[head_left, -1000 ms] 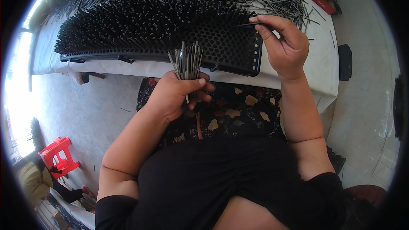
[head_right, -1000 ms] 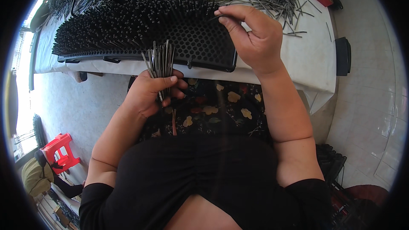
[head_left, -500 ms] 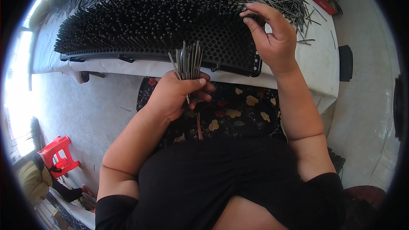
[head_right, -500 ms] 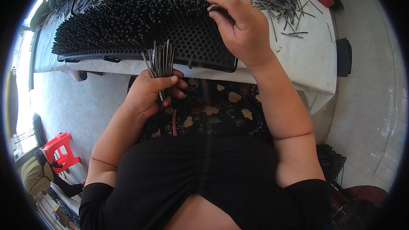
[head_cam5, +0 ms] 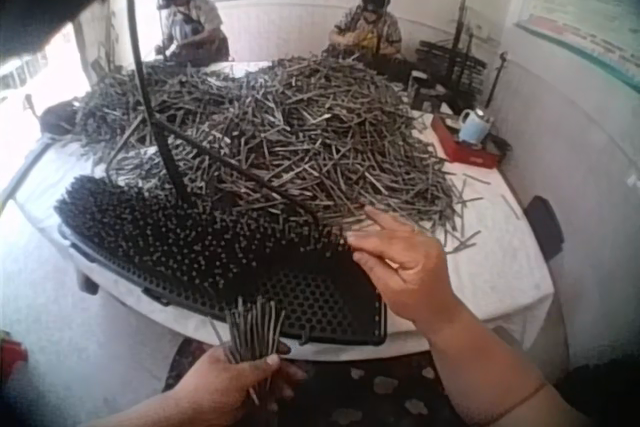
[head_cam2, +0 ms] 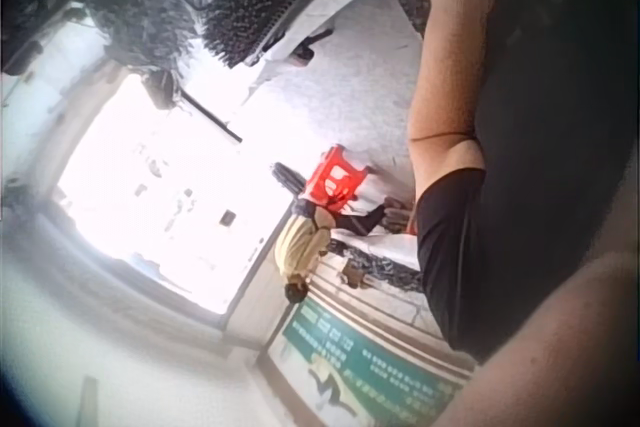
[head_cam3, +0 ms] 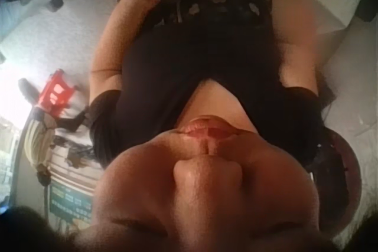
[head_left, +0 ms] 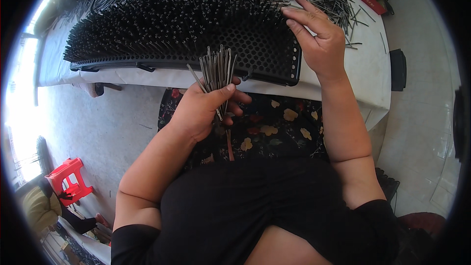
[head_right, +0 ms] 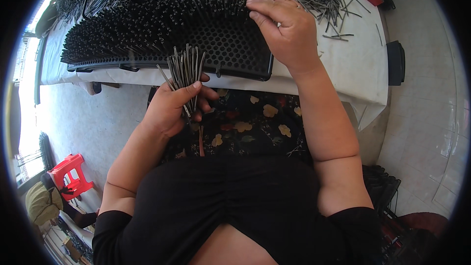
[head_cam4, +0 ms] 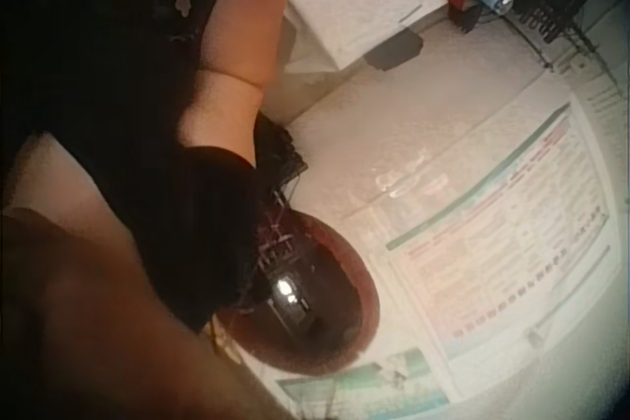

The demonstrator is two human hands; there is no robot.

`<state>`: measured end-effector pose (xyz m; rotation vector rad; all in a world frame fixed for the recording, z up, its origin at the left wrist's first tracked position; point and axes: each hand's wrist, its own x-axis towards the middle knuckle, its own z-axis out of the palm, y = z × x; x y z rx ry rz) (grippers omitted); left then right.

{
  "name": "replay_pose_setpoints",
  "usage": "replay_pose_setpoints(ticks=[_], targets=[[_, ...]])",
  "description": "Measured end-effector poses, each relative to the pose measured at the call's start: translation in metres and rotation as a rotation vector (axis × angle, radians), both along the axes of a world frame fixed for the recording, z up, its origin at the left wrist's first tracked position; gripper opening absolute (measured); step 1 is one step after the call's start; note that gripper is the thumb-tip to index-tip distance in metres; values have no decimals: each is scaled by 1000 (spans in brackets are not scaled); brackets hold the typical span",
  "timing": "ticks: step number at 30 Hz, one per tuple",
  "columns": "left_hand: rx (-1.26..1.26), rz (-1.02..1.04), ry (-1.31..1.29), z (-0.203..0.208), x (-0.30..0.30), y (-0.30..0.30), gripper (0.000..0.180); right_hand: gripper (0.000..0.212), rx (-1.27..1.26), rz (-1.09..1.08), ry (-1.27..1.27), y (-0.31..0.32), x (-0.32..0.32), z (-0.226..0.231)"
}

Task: The person gathers metal pins from a pile and inserts them into the holes of a perforated grid by hand.

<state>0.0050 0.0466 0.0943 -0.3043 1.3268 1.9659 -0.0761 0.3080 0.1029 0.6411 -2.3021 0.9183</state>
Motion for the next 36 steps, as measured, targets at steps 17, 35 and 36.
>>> replay_pose_setpoints(ticks=[17, 35, 36], targets=[[634, 399, 39, 51, 4, 28, 23, 16, 3, 246, 593, -84, 118, 21], [59, 17, 68, 20, 14, 26, 22, 29, -797, 268, -868, -46, 67, 23], [59, 13, 65, 20, 13, 27, 22, 26, -803, 263, -903, -44, 67, 21]])
